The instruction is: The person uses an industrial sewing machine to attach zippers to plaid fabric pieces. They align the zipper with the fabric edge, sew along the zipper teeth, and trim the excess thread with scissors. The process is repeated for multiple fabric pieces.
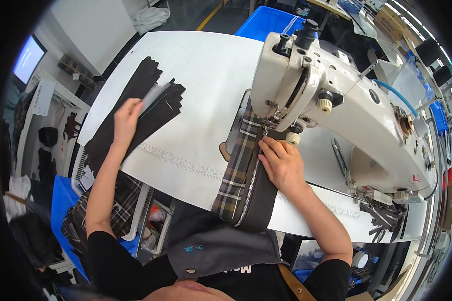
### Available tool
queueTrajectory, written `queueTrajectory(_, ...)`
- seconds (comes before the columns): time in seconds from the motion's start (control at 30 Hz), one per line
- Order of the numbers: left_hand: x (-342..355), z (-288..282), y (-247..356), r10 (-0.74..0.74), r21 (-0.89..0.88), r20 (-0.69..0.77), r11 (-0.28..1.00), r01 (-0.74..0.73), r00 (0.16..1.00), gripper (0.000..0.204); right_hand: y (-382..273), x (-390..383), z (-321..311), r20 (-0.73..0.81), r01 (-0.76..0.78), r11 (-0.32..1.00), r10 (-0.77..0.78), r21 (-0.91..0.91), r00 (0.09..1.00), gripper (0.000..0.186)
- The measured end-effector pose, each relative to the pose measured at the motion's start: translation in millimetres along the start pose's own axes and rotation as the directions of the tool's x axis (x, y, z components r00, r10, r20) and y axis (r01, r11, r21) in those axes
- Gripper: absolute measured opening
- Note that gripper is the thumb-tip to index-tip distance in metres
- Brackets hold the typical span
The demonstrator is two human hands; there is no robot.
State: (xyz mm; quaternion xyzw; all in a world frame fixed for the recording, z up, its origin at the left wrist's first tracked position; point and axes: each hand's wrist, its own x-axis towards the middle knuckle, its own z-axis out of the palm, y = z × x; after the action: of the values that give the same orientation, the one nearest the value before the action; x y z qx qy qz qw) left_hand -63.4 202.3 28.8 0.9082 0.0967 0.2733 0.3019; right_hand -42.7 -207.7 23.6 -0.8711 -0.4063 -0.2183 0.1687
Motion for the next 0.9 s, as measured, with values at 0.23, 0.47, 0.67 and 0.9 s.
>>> queueTrajectory(0.23,-87.9,6.2,68.8,0.545,0.073,0.323,0.801,-0.594,0.774,0.011,3.6,0.4,0.5,0.019,0.002,1.000,-0.003,0.022,1.000,0.028)
queueTrajectory(0.47,-149.6,-25.4,127.7,0.437,0.084,0.657,0.767,-0.636,0.614,0.047,0.9,-2.8,4.1,-0.026,-0.013,0.999,0.014,0.033,1.000,0.028)
queueTrajectory(0.67,-118.6,-23.2,95.5,0.421,0.016,0.853,0.569,-0.822,0.308,0.081,3.3,-3.5,6.1,-0.054,0.000,1.000,0.000,-0.001,0.999,0.027)
queueTrajectory(0.9,-99.5,7.7,92.4,0.656,-0.162,0.622,0.643,-0.749,0.428,0.049,3.9,-4.6,6.6,-0.039,-0.031,0.999,0.031,0.007,0.999,0.028)
